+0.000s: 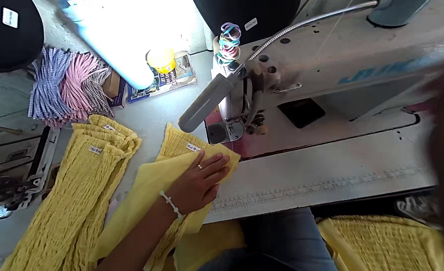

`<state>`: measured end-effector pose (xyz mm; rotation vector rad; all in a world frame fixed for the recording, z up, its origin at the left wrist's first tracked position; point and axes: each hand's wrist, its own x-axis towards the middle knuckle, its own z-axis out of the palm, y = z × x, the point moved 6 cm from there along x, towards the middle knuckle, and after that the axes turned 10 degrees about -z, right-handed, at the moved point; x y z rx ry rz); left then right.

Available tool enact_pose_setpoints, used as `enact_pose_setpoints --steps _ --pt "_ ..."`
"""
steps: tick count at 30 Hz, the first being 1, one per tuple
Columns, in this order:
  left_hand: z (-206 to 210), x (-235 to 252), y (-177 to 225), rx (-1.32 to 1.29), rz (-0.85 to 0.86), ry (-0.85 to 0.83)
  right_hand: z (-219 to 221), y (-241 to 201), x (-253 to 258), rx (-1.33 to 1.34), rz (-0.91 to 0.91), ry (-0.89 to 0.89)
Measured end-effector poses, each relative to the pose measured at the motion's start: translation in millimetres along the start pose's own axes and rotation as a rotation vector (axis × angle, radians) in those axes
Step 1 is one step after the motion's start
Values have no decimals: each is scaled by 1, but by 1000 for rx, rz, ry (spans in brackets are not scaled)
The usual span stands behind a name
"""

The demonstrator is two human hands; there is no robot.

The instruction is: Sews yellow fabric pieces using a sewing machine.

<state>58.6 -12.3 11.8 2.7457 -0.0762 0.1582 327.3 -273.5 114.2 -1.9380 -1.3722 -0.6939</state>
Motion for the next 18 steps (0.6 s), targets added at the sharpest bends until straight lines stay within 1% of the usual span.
enact_pose_setpoints --steps 1,2,3,4,6,9,13,15,18 --pt "-1 1 1 -8 -10 3 34 -45 -6 152 -114 -60" --pt "-2 2 2 -11 -23 8 66 -78 -15 304 -197 -141" --pt "-4 3 4 -12 -41 15 94 -102 -22 410 -274 -219" --pt "-4 4 6 -16 -62 27 116 -117 -27 477 -332 -272" --pt "-4 6 10 -23 -123 71 142 -129 -29 516 -412 -334" --pt "-2 7 19 -62 -266 199 159 -134 -32 467 -476 -388" --pt "5 1 28 -26 -484 412 159 -138 -40 387 -482 -358" --pt "9 -1 31 34 -510 436 158 -140 -42 363 -479 -354" --pt "10 0 26 29 -482 394 156 -144 -44 340 -458 -358"
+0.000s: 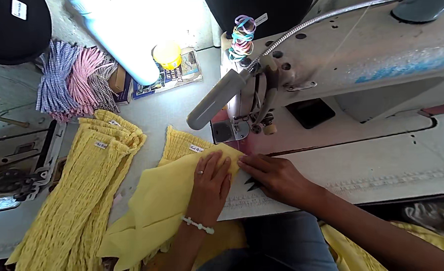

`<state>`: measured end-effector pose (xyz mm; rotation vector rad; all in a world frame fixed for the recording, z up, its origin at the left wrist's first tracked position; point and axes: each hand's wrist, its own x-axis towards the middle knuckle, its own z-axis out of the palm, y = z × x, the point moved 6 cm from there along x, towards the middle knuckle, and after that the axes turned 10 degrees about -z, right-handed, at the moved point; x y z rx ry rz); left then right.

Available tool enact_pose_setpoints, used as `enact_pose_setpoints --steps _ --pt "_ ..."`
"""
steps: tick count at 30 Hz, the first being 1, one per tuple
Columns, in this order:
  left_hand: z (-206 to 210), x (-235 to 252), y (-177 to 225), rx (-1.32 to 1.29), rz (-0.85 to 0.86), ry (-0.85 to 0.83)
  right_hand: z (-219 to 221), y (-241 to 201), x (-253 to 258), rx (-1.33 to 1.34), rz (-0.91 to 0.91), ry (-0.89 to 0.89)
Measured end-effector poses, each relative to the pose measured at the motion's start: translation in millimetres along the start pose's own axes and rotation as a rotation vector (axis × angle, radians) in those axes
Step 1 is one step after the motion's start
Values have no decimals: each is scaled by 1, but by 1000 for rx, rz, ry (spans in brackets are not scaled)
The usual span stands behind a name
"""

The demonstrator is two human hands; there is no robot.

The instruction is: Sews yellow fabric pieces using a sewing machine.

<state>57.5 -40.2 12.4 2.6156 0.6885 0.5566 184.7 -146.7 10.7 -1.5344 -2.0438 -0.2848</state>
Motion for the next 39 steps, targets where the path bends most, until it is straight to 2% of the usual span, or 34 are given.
enact_pose_setpoints --steps 3,8,12,16,30,39 --pt "-1 15 -13 -38 141 -87 3 -10 0 -49 72 7" --pt "0 59 -34 -103 494 -333 10 -27 3 -181 237 47" --pt "6 87 -40 -82 666 -404 6 -23 6 -181 337 53" --pt "9 94 -41 -66 668 -416 3 -11 4 -123 378 58" --pt "11 95 -36 -43 632 -371 1 -6 4 -157 299 -20" --pt "12 98 -41 -36 645 -356 2 -1 8 -136 329 -26"
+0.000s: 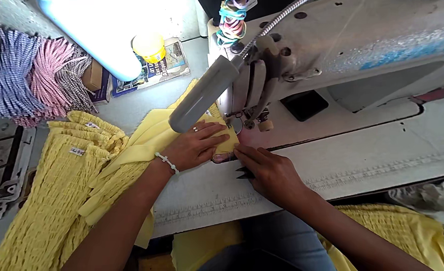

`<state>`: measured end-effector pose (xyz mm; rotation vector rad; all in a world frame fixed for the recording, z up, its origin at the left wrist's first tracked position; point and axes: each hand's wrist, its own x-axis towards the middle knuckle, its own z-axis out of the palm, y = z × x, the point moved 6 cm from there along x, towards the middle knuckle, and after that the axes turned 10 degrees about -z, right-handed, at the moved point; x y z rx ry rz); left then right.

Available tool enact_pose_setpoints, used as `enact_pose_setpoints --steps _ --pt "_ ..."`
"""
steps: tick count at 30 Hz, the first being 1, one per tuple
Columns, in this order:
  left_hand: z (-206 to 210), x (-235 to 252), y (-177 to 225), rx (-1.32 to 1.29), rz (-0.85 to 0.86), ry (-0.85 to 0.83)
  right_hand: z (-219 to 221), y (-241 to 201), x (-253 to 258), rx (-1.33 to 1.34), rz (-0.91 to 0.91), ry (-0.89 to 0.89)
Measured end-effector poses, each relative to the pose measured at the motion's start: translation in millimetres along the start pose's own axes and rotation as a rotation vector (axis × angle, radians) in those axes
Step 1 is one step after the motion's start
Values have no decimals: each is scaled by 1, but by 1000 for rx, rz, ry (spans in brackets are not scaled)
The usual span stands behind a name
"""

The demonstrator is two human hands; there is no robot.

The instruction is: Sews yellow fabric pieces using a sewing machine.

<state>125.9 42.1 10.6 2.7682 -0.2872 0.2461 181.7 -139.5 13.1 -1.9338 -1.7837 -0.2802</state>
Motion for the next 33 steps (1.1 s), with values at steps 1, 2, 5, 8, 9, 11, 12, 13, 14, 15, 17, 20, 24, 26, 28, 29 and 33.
enact_pose_setpoints --steps 1,2,5,8,9,11,12,13,14,15,17,20,24,26,28,29,33 --pt "0 1 -1 -3 -8 -1 1 1 2 -1 5 0" --pt "-1 2 -3 -4 -15 2 1 2 4 -2 8 2" --pt "-3 5 -5 -1 -52 14 2 7 10 -7 10 4" --pt "-4 8 -7 10 -81 33 4 14 16 -8 7 2" --pt "-5 9 -8 16 -93 30 4 16 18 -9 9 5" --pt "-8 11 -8 27 -117 34 5 20 22 -7 12 5" --pt "-8 11 -7 28 -134 37 5 21 24 -6 9 4" --pt "-9 12 -7 30 -150 37 5 23 25 -10 4 5" --pt "-8 11 -7 36 -155 39 5 24 26 -13 0 7" --pt "-7 10 -7 48 -145 46 5 25 27 -11 -2 10" --pt "-7 9 -6 66 -106 67 5 25 28 -10 0 11" --pt "-7 7 -4 58 -79 77 7 26 24 -1 8 12" --pt "-5 6 -4 50 -72 75 7 28 23 -8 6 22" --pt "-6 7 -3 54 -86 74 5 29 26 -18 -8 20" --pt "-6 8 -2 61 -121 74 4 32 29 -22 -26 14" --pt "-6 8 -1 59 -138 75 3 33 30 -22 -28 8" --pt "-5 9 -1 45 -169 75 3 36 31 -2 -28 -1"
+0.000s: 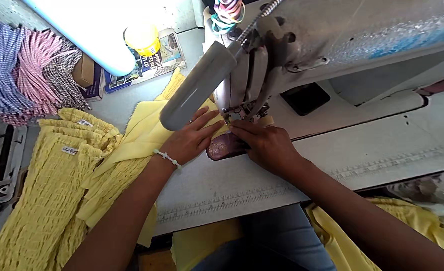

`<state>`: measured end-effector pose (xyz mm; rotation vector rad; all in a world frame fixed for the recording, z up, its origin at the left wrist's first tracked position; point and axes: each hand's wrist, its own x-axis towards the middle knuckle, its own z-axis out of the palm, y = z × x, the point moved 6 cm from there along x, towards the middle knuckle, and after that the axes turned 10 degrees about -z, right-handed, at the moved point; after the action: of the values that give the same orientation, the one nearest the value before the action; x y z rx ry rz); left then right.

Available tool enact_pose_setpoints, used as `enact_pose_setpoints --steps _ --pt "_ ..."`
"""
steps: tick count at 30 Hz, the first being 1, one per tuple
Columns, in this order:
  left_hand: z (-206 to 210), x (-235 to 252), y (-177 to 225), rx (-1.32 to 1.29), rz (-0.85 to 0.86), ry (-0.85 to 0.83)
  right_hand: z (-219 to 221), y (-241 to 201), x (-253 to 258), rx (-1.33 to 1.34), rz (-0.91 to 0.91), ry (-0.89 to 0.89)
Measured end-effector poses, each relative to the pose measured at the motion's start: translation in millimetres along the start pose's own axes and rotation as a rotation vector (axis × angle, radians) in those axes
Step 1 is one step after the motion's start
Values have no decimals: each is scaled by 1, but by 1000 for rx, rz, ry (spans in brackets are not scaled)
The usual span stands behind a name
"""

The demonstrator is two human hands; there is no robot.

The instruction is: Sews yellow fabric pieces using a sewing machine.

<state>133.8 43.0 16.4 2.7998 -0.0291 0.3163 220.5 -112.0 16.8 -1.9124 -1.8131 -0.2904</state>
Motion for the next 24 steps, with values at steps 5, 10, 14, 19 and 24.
enact_pose_setpoints --steps 5,10,14,19,24 --pt "-2 4 0 -3 -81 -10 2 6 2 13 53 -11" --pt "-1 5 -2 -4 -87 -21 4 7 3 -11 79 -10" --pt "-2 5 -3 -3 -80 -16 5 7 1 -26 74 12" --pt "-3 5 -4 -13 -79 -13 4 7 -1 -18 53 39" --pt "-3 6 -4 -32 -109 -20 3 9 -3 12 80 48"
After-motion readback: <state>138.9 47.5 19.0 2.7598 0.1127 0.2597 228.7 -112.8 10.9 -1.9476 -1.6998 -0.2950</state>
